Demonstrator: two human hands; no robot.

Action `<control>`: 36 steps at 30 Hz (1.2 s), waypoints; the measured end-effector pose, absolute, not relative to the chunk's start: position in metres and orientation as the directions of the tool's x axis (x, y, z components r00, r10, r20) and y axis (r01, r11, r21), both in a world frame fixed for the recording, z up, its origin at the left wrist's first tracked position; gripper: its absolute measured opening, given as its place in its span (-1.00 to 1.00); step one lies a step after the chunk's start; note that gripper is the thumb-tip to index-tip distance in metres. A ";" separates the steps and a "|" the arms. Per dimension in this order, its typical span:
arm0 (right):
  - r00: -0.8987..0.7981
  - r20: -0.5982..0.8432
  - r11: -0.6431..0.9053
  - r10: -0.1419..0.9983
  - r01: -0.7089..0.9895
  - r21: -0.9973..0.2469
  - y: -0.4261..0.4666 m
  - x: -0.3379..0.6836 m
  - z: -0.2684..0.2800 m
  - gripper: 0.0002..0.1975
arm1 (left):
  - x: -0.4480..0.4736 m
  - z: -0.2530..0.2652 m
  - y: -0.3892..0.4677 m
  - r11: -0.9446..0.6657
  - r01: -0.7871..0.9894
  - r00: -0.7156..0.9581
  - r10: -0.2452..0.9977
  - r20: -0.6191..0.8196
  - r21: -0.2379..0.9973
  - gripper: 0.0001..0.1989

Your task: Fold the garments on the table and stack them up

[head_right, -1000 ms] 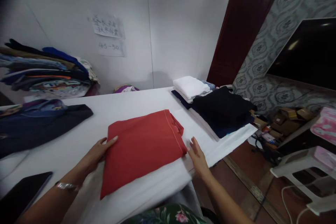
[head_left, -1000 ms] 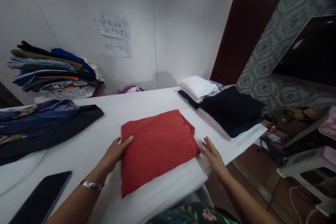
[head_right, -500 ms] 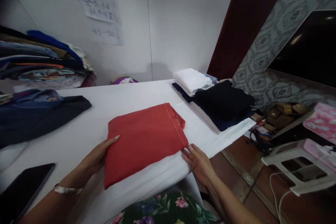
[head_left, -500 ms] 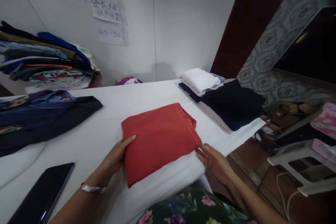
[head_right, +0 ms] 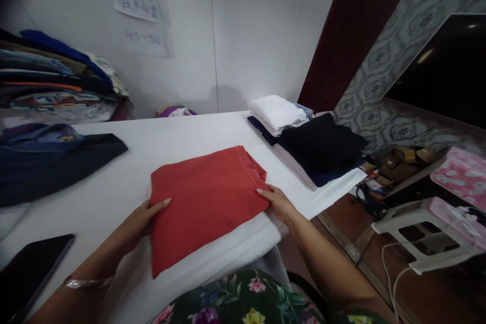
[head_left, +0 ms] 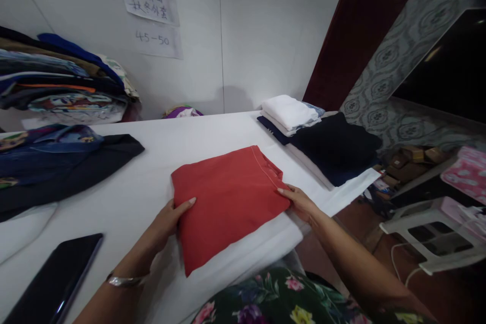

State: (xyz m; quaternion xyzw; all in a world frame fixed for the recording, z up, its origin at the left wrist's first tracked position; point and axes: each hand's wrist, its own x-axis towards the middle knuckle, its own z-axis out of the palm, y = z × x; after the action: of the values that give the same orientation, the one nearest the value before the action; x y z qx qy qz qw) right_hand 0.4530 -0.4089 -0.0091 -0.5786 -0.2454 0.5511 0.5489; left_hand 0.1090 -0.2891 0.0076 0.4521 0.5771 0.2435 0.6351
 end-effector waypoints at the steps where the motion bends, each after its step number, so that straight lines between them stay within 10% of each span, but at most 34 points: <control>1: 0.231 -0.379 -0.312 0.896 -0.279 -0.908 -0.405 0.456 -0.006 -0.57 | 0.108 0.008 -0.289 0.461 0.242 0.216 0.832 -0.510 0.854 -0.34; 11: 0.156 -0.126 -0.139 0.980 0.072 -0.988 -0.369 0.473 0.026 -0.67 | 0.103 0.013 -0.291 0.432 0.383 0.194 0.827 -0.528 0.817 -0.31; 14: 0.266 -0.206 -0.291 0.942 0.337 -0.895 -0.373 0.484 0.004 -0.78 | 0.102 0.007 -0.291 0.372 0.482 0.191 0.839 -0.510 0.793 -0.26; 20: 0.248 0.108 -0.136 0.963 0.788 -0.601 -0.382 0.484 -0.001 -0.83 | 0.100 -0.001 -0.290 0.341 0.486 0.229 0.839 -0.494 0.804 -0.23; 28: 0.052 -0.379 -0.382 0.924 0.112 -0.917 -0.345 0.488 0.021 -0.61 | 0.098 -0.003 -0.292 0.371 0.381 0.225 0.851 -0.474 0.847 -0.35; 36: 0.042 -0.411 -0.413 0.911 0.074 -0.908 -0.313 0.482 0.021 -0.58 | 0.100 0.004 -0.295 0.346 0.443 0.211 0.857 -0.471 0.827 -0.29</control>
State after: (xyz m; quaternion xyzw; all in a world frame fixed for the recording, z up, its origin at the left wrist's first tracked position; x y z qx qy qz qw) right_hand 0.4816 -0.3131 0.0211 -0.6202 -0.3969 0.5672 0.3690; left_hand 0.1003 -0.2949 0.0043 0.5410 0.6004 0.1851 0.5591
